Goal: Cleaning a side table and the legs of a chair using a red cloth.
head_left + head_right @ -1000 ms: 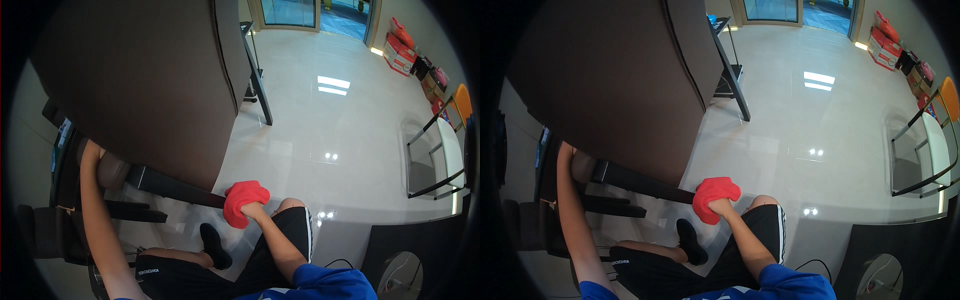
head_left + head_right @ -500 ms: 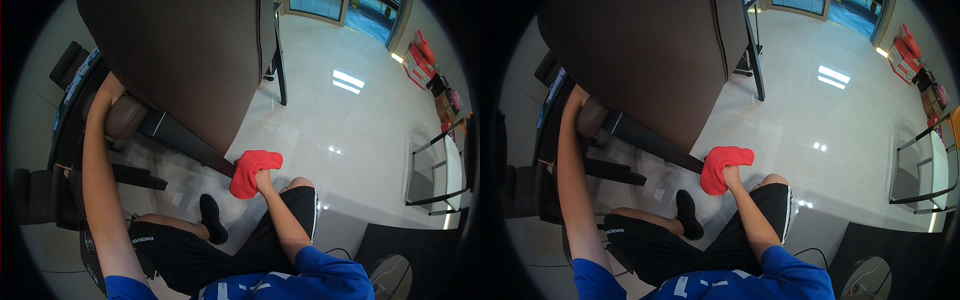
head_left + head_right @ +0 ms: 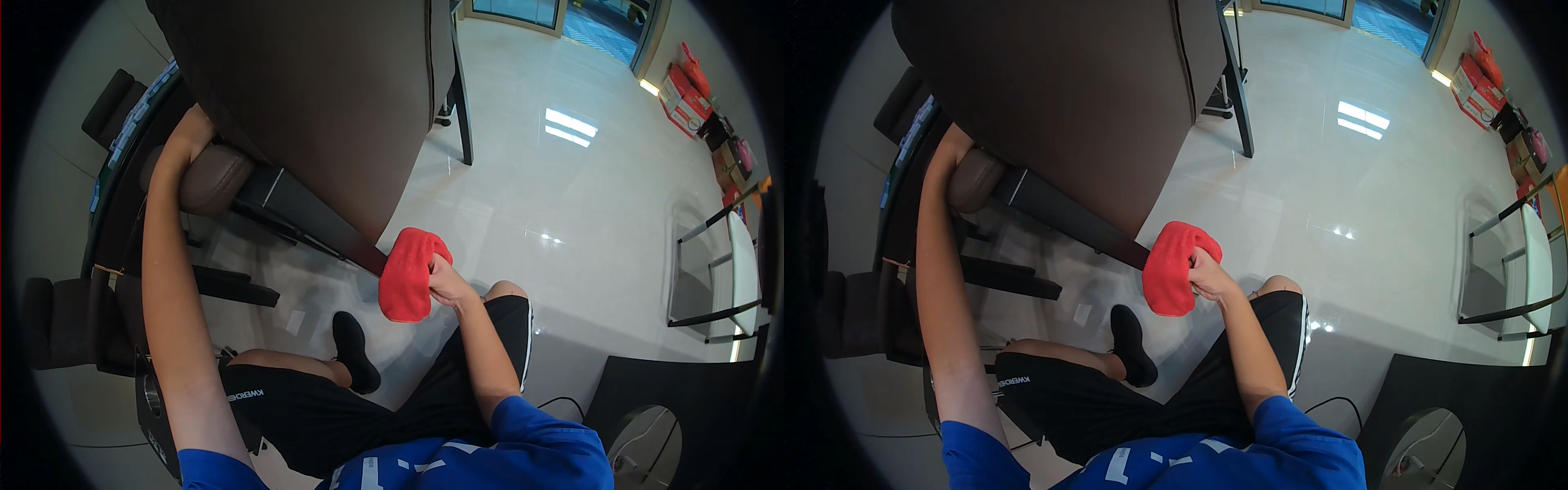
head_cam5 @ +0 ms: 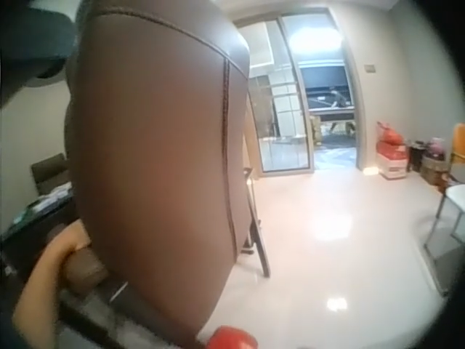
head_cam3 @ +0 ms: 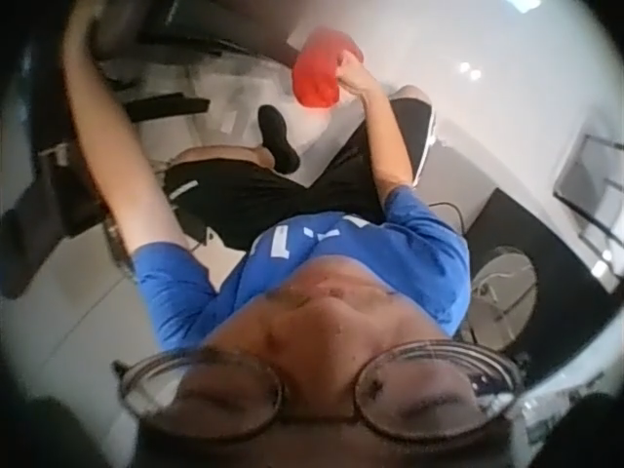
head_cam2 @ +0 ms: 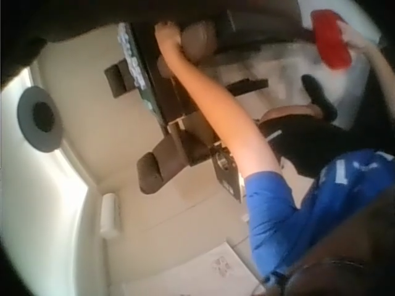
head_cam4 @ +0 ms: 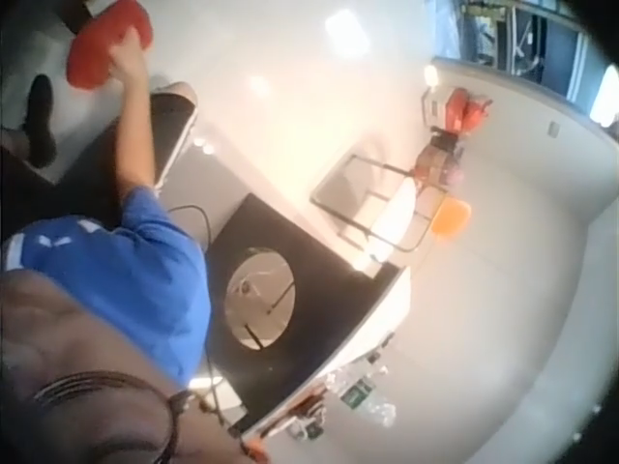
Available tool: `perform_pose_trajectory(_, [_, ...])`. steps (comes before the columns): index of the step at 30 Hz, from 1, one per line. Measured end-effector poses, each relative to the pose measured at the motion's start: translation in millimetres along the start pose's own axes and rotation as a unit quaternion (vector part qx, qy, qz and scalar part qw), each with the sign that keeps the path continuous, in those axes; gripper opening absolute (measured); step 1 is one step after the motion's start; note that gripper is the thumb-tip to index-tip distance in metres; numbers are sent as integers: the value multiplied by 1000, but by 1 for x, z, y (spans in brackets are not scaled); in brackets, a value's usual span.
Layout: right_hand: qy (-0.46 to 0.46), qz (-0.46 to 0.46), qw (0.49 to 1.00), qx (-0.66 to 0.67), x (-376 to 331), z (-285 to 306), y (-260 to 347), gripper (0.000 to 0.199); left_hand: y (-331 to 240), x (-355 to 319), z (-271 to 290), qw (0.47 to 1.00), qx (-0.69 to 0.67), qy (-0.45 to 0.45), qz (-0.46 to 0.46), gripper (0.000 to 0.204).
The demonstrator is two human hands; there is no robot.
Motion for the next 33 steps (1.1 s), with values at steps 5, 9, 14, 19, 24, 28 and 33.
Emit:
perform_pose_trajectory(5, [2, 39, 977, -211, 3, -18, 23, 50, 9, 1, 8, 999, 16, -30, -42, 44])
perform_pose_trajectory(9, [-113, 116, 860, -484, 1, -27, 45, 50, 1, 1, -3, 999, -28, 11, -18, 44])
perform_pose_trajectory(14, [-167, 70, 688, -702, 18, -45, 42, 61, 4, -4, -1, 996, -82, -5, -35, 44])
perform_pose_trajectory(19, [-166, 345, 719, -580, 14, -98, 69, 58, -5, -14, 3, 997, -37, -7, -61, 45])
perform_pose_trajectory(24, [-213, 335, 786, -474, 16, -76, 44, 72, -8, -16, 3, 998, -55, -10, -33, 49])
perform_pose_trajectory(28, [-213, 253, 835, -440, 24, -59, 30, 72, -1, -13, 5, 999, -42, -3, -21, 52])
perform_pose_trajectory(33, [-162, 245, 817, -496, 34, -52, 23, 60, 23, -4, 1, 998, 11, 57, -17, 54])
Point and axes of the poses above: each hand's wrist, its own x-axis towards the middle knuckle, its own z-axis out of the back of the hand, y = z × x, the point moved 9 cm from there along x, towards the middle knuckle, and after that the axes turned 4 degrees about y, right-handed, at the moved point
